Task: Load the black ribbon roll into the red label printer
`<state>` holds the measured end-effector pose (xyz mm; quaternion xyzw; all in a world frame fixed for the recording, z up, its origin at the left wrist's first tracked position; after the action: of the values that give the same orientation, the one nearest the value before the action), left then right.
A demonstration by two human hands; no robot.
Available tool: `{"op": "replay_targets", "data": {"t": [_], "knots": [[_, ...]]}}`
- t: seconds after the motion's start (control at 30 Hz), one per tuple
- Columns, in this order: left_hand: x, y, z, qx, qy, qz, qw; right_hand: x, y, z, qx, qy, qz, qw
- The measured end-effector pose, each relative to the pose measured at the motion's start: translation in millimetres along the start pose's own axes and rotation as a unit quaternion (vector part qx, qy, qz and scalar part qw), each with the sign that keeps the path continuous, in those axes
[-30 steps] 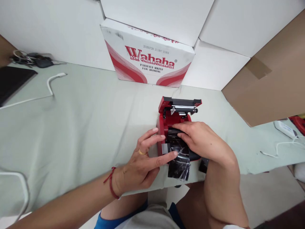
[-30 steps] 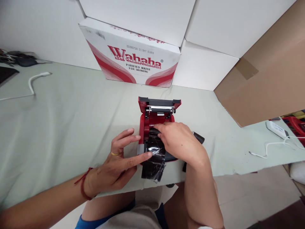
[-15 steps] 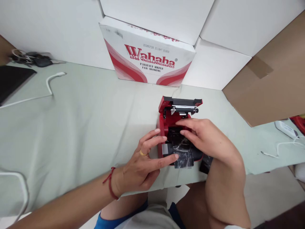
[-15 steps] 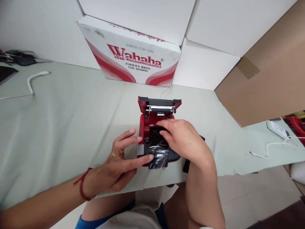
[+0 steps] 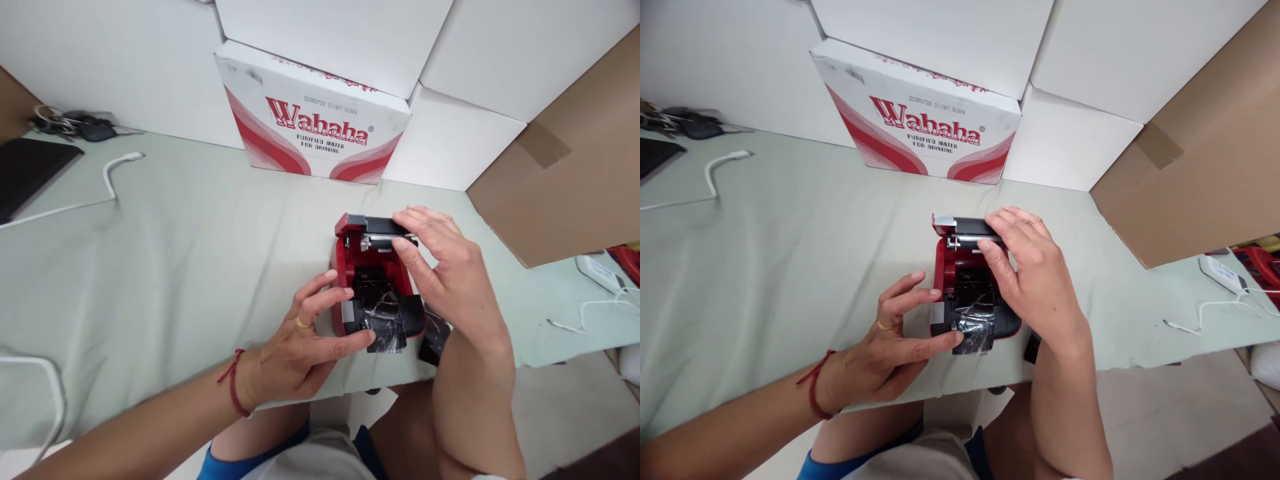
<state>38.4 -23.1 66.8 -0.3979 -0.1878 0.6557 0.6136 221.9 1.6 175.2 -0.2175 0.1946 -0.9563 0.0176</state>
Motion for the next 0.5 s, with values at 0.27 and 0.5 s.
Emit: {"op": "replay_targets", "data": {"t": [0.27, 0.5], "knots": [[-3, 2, 13.5, -0.097, -0.005, 0.002, 0.995, 5, 37, 3, 0.213, 0.066, -0.059, 0.973], [13, -1, 9.4, -0.075, 0.004, 0.051, 0.996, 8, 40, -9, 0.213, 0.151, -0.047, 0.964]]}}
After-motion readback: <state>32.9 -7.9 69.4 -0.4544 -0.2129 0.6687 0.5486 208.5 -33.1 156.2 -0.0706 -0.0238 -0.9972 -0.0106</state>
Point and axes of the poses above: each hand's wrist, its own y-axis away from the middle knuckle, its own z-axis out of the back of the hand, x = y × z, the point moved 8 cm from there along -y, towards the middle knuckle, and after that the axes turned 11 degrees about -z, right-handed, at the moved point
